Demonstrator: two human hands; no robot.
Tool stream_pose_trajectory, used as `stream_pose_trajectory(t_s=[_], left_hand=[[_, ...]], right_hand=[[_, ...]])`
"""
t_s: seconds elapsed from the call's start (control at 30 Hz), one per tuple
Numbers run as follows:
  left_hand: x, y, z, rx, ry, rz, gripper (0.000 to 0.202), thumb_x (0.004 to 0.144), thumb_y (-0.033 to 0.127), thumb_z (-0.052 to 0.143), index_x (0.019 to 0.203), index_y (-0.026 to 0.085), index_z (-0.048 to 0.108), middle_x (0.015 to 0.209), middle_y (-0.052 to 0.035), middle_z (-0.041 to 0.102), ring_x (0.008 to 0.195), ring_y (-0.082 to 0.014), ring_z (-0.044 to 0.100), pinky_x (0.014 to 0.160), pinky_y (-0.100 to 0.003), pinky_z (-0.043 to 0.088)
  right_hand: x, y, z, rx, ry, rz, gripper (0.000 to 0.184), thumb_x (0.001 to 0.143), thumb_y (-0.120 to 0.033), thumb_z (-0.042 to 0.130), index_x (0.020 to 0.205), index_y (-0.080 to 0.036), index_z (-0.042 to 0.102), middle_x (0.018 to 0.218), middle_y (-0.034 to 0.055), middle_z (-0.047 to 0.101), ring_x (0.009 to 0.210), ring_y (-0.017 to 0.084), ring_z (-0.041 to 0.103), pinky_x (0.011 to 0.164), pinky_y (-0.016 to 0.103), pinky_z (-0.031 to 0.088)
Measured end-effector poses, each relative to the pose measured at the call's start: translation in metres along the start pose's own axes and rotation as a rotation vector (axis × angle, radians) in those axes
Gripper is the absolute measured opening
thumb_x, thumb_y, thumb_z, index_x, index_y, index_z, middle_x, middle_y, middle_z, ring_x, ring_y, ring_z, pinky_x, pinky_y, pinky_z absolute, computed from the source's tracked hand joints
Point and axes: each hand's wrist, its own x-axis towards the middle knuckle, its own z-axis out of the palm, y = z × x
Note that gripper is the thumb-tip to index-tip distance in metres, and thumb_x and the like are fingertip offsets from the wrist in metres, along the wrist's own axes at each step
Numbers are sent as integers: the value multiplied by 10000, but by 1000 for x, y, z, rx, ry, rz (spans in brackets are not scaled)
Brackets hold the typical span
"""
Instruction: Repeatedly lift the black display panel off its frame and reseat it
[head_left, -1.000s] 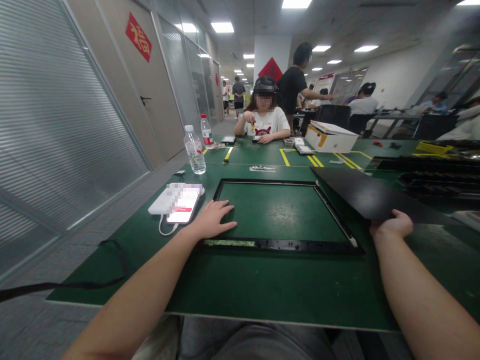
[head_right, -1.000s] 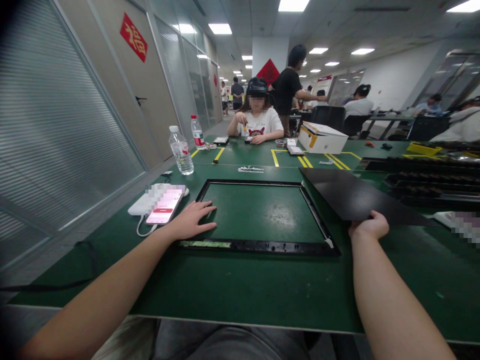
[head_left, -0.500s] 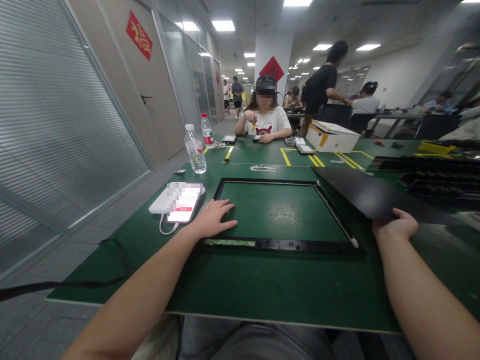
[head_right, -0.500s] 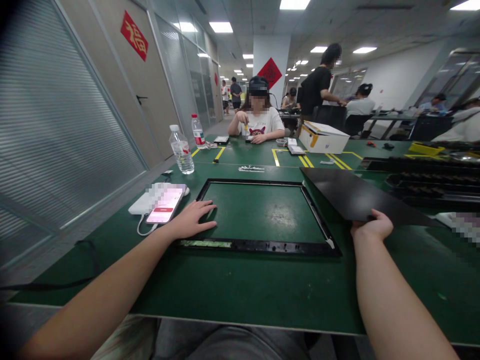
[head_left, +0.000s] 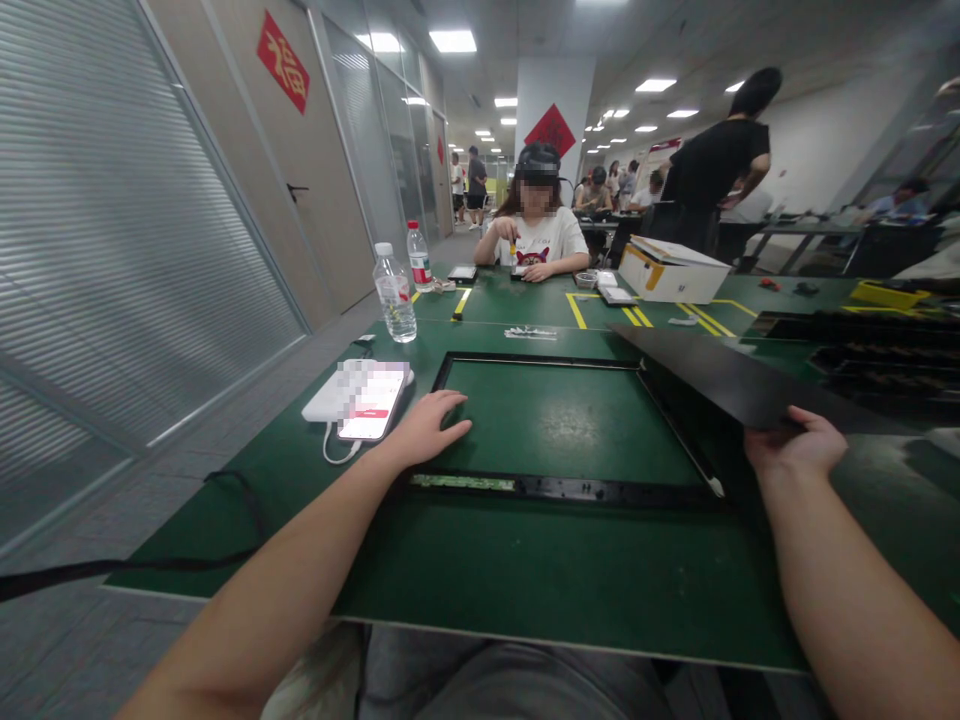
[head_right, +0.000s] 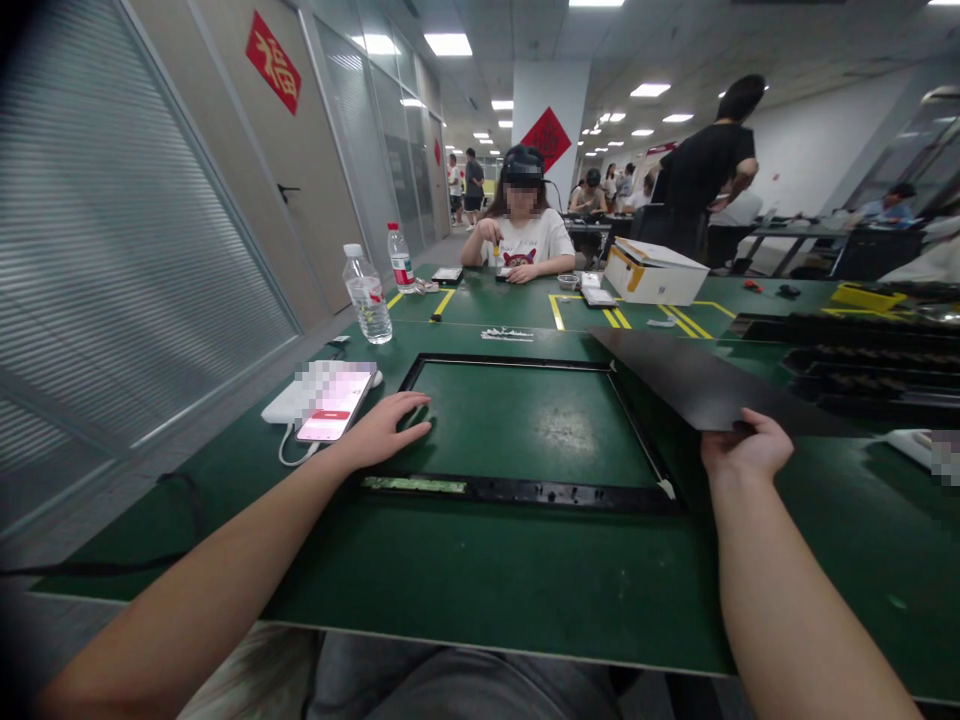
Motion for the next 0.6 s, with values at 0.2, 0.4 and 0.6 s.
stream_pose_trajectory(t_s=[0.2,0.4,0.6], left_hand=[[-1,5,-5,-106,123,-73,565,949,544,569,1349,164,693,1465,-173,665,1367,-381,609,1214,-543,429],[3,5,-6,-512,234,-216,591,905,589,668,1335,185,695,1435,-157,703,1346,-369,639,1179,-524,471],[5,14,-8,-1114,209,-324,517,976,527,634,1337,159,668,1401,-196,724,1292,-320,694,1166,-494,492]], right_hand=[[-22,-1,10,-50,-134,53,256,583,-69,505,802,-198,542,818,-4,588,697,132,594,594,232,544],[-33,-3,16,-43,-187,118,298,605,-115,544,883,-168,636,907,23,688,787,159,640,682,283,560],[-30,-3,11,-102,-230,169,236,692,-179,554,880,-172,696,951,65,749,842,225,699,743,392,596]])
